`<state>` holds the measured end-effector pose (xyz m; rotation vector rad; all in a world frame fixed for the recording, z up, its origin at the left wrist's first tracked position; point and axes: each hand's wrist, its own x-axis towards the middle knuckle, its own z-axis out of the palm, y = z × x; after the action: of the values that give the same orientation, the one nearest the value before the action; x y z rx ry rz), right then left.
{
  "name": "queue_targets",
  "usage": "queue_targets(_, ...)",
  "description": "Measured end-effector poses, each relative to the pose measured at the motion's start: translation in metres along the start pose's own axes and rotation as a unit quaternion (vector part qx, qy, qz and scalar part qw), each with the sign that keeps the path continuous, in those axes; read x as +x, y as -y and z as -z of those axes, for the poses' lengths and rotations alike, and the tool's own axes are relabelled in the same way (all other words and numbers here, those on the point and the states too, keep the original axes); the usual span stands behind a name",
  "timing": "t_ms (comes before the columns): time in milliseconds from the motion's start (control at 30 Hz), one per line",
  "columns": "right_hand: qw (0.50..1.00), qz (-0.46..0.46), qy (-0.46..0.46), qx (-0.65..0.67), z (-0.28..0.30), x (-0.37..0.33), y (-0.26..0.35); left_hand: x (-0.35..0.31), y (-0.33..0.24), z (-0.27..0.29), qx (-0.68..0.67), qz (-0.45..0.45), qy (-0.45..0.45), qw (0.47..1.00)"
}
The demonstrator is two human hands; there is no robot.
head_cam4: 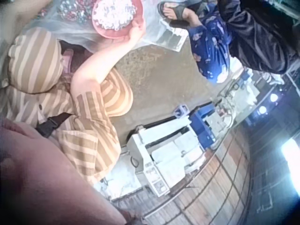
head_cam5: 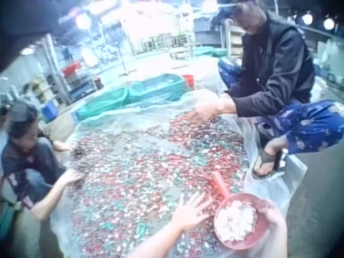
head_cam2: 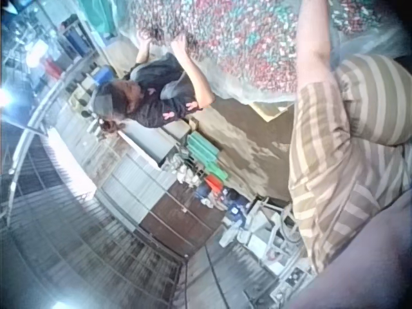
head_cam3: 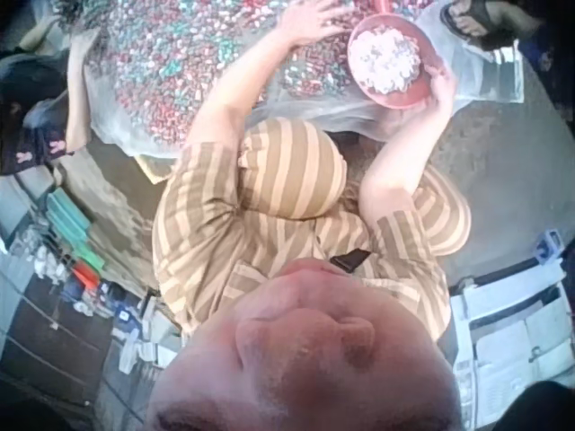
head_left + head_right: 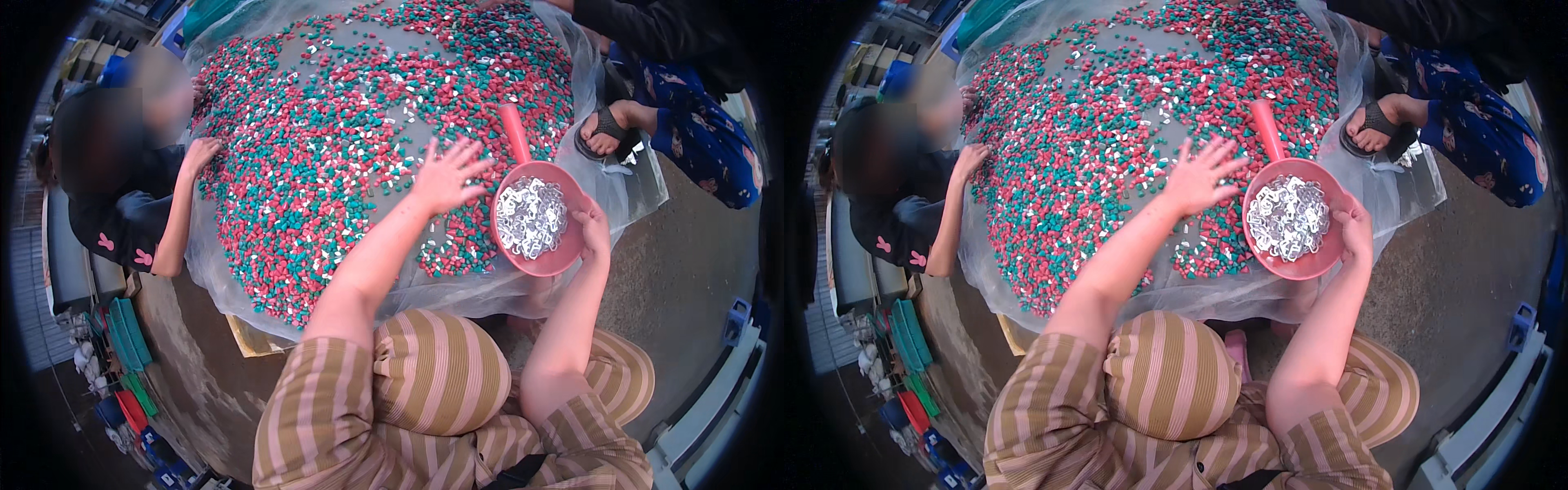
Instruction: The person sorts through a large pile of mixed red, green, and white plastic bottle caps spread on a sheet, picking out silver metal rings and placing them into a red scoop. They then pour the collected rings into a green basket and continue sorting the remaining caps.
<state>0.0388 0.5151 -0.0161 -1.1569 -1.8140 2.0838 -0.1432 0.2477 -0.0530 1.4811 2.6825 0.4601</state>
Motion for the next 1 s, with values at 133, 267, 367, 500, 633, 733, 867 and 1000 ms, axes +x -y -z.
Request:
queue_targets(133, 0.998, -0.044, 0.023, 0.032, 0.002, 0.001, -0.003, -0.018, 0.094, 0.014, 0.175, 0.211, -0.025, 0.961)
queue_targets(267, 0.996, -0.083, 0.014, 0.022, 0.009, 0.005, -0.01, -0.061, 0.108, 0.059, 0.198, 0.261, -0.033, 0.944)
queue_targets(367, 0.996, -0.088, 0.009, 0.028, 0.01, 0.003, -0.007, -0.115, 0.058, 0.067, 0.147, 0.174, 0.051, 0.972)
queue_targets(500, 0.994, -0.1, 0.027, 0.024, 0.008, 0.006, -0.006, -0.177, 0.101, 0.063, 0.202, 0.278, -0.006, 0.939)
queue_targets(633, 0.995, -0.091, -0.035, 0.023, -0.002, -0.002, -0.002, -0.179, 0.113, 0.091, 0.182, 0.428, -0.053, 0.884)
queue_targets(733, 0.995, -0.086, 0.035, 0.028, 0.012, 0.009, -0.009, -0.208, 0.116, 0.107, 0.208, 0.536, -0.138, 0.807)
queue_targets(867, 0.993, -0.101, -0.027, -0.047, 0.021, 0.022, -0.02, -0.24, 0.122, 0.077, 0.176, 0.651, -0.249, 0.695)
queue_targets(1000, 0.994, -0.079, -0.035, -0.063, 0.023, 0.032, -0.026, -0.191, 0.118, 0.059, 0.095, 0.528, -0.354, 0.766)
